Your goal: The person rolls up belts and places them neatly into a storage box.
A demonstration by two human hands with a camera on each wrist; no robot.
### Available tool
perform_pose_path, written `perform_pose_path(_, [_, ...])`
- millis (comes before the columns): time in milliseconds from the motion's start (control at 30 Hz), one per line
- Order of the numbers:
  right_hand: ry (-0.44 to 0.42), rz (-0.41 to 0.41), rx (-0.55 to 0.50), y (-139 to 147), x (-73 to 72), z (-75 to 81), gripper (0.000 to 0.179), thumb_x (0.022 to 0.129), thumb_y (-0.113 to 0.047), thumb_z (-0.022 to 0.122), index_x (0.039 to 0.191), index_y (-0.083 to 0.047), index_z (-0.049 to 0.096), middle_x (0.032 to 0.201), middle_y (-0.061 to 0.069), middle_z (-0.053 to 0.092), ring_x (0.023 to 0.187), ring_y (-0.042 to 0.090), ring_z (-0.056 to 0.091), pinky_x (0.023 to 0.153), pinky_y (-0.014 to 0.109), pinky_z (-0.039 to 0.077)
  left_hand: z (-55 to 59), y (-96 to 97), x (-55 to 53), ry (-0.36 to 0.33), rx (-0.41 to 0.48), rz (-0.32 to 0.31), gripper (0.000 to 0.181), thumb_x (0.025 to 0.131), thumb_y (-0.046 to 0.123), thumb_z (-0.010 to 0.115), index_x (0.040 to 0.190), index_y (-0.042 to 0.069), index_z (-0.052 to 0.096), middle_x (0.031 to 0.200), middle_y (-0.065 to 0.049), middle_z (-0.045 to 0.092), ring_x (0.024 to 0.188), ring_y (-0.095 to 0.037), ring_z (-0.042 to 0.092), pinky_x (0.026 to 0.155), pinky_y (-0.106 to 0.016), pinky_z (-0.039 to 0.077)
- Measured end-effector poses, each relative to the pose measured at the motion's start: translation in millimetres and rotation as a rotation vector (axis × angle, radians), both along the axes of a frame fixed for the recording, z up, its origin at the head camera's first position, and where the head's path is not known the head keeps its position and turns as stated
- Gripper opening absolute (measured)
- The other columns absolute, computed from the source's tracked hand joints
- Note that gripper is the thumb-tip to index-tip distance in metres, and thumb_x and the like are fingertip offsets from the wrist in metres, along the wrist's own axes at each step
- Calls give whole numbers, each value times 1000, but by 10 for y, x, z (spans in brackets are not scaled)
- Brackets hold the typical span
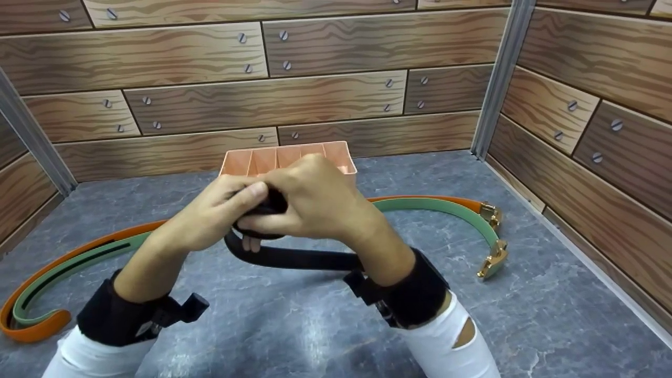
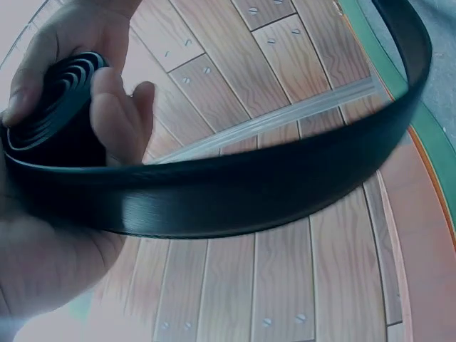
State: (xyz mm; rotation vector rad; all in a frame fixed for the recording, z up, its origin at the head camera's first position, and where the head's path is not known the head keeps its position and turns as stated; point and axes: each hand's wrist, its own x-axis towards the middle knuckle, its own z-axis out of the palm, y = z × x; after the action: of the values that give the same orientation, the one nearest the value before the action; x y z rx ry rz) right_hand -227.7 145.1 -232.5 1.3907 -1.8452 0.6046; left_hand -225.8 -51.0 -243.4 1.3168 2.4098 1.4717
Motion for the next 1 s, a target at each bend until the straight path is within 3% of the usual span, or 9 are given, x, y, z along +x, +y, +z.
perform_pose_path(100, [-45, 15, -42, 26, -15, 0, 42, 83, -49, 78, 69, -11, 66, 45, -7, 40, 42, -1, 32, 39, 17, 26, -13, -2, -27, -34, 44, -44, 42, 106, 35, 43, 87, 7, 68, 68, -6, 65, 44, -24, 64, 42, -44, 53])
perform_pose_path(333, [-74, 62, -81, 19, -25, 13, 53, 81, -53, 78, 57, -15, 49, 44, -7, 32, 42, -2, 27, 39, 16, 21, -18, -2, -43, -133, 78, -143, 47, 103, 37, 41, 87, 2, 68, 68, -6, 64, 51, -27, 67, 47, -49, 55])
perform_pose_path(500, [-70, 107, -127, 12, -17, 2, 45, 80, -50, 80, 63, -13, 62, 44, -8, 34, 40, -1, 29, 39, 15, 23, -36, 19, -61, -240, 144, -260, 55, 97, 48, 46, 94, -2, 68, 75, -5, 68, 59, -22, 69, 52, -42, 56])
perform_pose_path(600, [-57, 126, -125, 2, -10, 2, 42, 81, -48, 80, 67, -12, 65, 44, -8, 36, 39, 0, 31, 38, 16, 24, -32, 24, -55, -217, 167, -281, 59, 97, 51, 48, 88, -4, 67, 70, -3, 67, 57, -19, 65, 53, -34, 54])
perform_pose_path(633, [-56, 117, -107, 0, -3, 3, 42, 82, -48, 79, 67, -12, 64, 44, -8, 37, 40, 0, 31, 39, 16, 24, -26, 19, -47, -188, 158, -258, 58, 97, 50, 49, 83, -3, 67, 67, -2, 65, 55, -18, 63, 52, -32, 53])
perform_pose_path(700, [-26, 83, -39, -7, 10, 2, 43, 83, -49, 78, 66, -13, 61, 46, -8, 38, 41, -1, 31, 39, 17, 26, -13, 4, -24, -98, 88, -157, 54, 97, 49, 51, 74, 4, 67, 59, 1, 61, 51, -16, 60, 50, -28, 50])
perform_pose_path(867, [69, -57, 166, -13, 51, -19, 51, 78, -52, 80, 59, -18, 47, 50, -9, 39, 45, -1, 29, 40, 19, 27, 8, 0, 46, 66, -239, 133, 50, 92, 57, 55, 57, 21, 57, 48, 8, 53, 43, -8, 52, 43, -25, 39])
perform_pose_path(933, [73, -57, 201, -22, 53, -29, 53, 76, -49, 82, 58, -18, 43, 50, -8, 38, 45, 0, 28, 41, 19, 26, 14, 1, 68, 75, -321, 177, 51, 90, 60, 55, 55, 23, 54, 47, 9, 51, 42, -6, 49, 42, -24, 37])
perform_pose_path(1000, [63, -19, 197, -36, 43, -37, 53, 76, -46, 83, 57, -17, 43, 50, -8, 39, 45, 1, 29, 40, 19, 25, 20, -12, 81, 75, -344, 179, 52, 90, 61, 55, 55, 23, 54, 46, 9, 50, 41, -7, 48, 42, -25, 36])
